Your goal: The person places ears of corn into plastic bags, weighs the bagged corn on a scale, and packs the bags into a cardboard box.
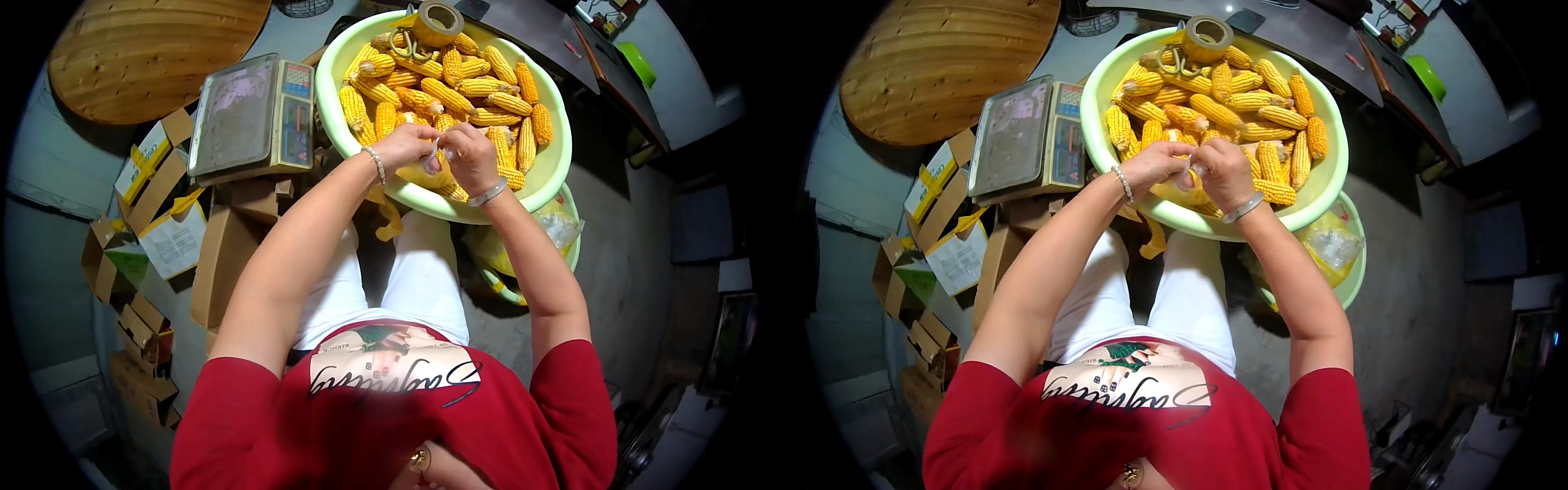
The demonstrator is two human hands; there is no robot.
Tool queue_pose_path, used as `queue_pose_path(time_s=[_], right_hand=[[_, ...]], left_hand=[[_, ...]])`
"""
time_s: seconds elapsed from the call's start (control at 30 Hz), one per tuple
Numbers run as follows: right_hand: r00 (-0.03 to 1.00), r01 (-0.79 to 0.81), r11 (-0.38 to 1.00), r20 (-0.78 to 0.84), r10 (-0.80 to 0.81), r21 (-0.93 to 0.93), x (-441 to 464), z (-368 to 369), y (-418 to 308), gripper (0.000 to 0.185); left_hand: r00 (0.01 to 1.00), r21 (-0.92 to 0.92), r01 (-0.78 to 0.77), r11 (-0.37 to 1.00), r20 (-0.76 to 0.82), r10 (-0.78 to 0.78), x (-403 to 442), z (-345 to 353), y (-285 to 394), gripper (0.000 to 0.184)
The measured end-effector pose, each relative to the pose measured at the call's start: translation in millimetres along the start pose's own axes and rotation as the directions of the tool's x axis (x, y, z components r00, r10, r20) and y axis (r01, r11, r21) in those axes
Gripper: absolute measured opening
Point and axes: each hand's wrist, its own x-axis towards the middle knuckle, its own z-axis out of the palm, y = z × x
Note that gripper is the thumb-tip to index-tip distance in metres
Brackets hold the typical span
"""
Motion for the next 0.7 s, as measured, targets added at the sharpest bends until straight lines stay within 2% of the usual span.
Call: queue_pose_path(time_s=[0.1,0.2,0.3,0.4,0.5,0.6,0.7], right_hand=[[0.991,-0.112,0.987,0.086,0.102,0.112,-3.8,-5.1,1.9,0.017],[0.969,-0.174,0.977,0.197,0.148,0.123,-8.4,-9.6,3.7,0.022],[0.937,-0.195,0.976,0.313,0.155,0.1,-17.7,-10.7,7.6,0.02],[0.894,-0.178,0.984,0.415,0.17,-0.021,-20.9,-11.8,10.4,0.015],[0.856,-0.22,0.975,0.47,0.215,-0.045,-19.4,-15.3,11.2,0.012],[0.892,-0.291,0.954,0.383,0.241,0.078,-13.4,-21.0,3.7,0.011],[0.913,-0.346,0.935,0.257,0.316,0.077,-1.1,-25.3,6.7,0.012]], left_hand=[[0.991,0.351,-0.079,0.933,-0.069,0.111,9.4,-9.6,-6.9,0.019],[0.968,0.724,-0.041,0.688,-0.143,0.207,3.6,-10.5,2.3,0.014],[0.953,0.919,0.008,0.395,-0.126,0.275,8.5,-13.5,-2.2,0.012],[0.963,0.975,0.096,0.199,-0.141,0.23,10.8,-14.2,-7.6,0.014],[0.96,0.98,0.137,0.146,-0.168,0.226,8.2,-11.3,-8.1,0.014],[0.945,0.971,0.128,0.2,-0.181,0.272,3.3,-11.7,-3.2,0.015],[0.897,0.94,0.072,0.332,-0.206,0.39,-8.8,-6.3,16.4,0.017]])
